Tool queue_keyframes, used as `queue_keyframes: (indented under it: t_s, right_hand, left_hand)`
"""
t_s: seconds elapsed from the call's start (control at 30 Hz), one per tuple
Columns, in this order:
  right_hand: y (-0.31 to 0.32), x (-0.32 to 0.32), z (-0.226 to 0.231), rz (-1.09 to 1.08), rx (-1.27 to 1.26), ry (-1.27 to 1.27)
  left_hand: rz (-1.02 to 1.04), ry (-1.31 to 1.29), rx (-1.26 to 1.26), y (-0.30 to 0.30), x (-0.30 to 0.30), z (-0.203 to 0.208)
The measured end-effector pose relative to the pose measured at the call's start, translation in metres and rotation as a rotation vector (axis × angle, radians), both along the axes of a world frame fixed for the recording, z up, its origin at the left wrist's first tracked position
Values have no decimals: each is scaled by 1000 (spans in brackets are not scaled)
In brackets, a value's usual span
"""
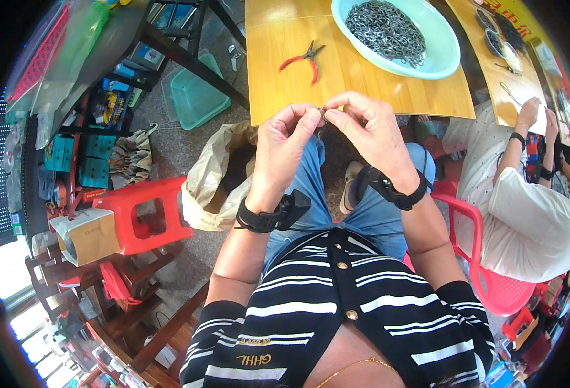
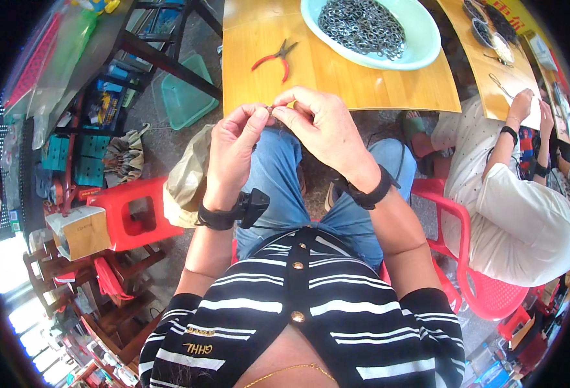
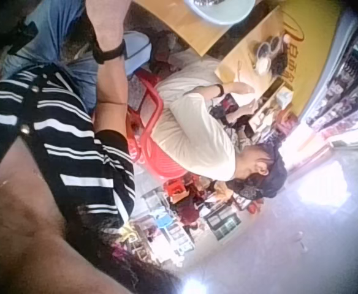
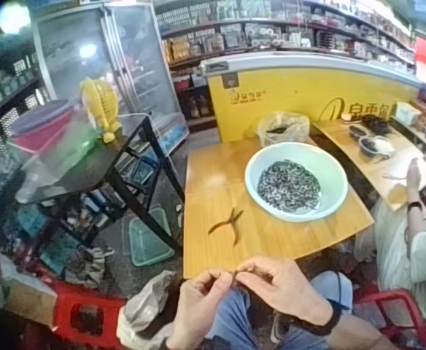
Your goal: Assembling small metal link components by hand and using pliers.
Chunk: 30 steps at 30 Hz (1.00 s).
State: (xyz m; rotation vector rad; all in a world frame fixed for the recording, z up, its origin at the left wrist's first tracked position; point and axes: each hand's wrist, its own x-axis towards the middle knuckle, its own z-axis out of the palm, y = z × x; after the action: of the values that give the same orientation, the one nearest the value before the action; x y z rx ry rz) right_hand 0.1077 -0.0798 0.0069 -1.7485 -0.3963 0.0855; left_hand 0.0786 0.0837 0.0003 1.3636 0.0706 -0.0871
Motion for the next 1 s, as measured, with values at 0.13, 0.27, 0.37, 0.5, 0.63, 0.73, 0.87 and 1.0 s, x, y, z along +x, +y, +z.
queue_keyframes:
  t_s: [0.13, 0.27, 0.37, 0.5, 0.63, 0.73, 0.87, 1.0]
  right_hand:
    - [5, 3, -3, -79, -42, -92]
    - [5, 1, 0, -79, -97, -99]
    - [6, 1, 0, -98, -189, -243]
    - [5, 7, -7, -74, -263, -484]
    - [8, 6, -10, -92, -251, -569]
    - [14, 4, -12, -147, -177, -584]
    - [16, -2, -11, -197, -164, -562]
    - [13, -2, -8, -172, -102, -227]
  left_hand:
    - [1, -71, 82, 0, 6, -3]
    - [38, -76, 159, -2, 4, -1]
    - [77, -105, 302, -3, 3, -2]
    - [92, -124, 432, -3, 3, -2]
    - [100, -155, 434, -3, 3, -2]
    - [101, -157, 413, -3, 2, -2]
    - [107, -168, 365, -7, 2, -3]
    - [87, -147, 324, -6, 4, -2]
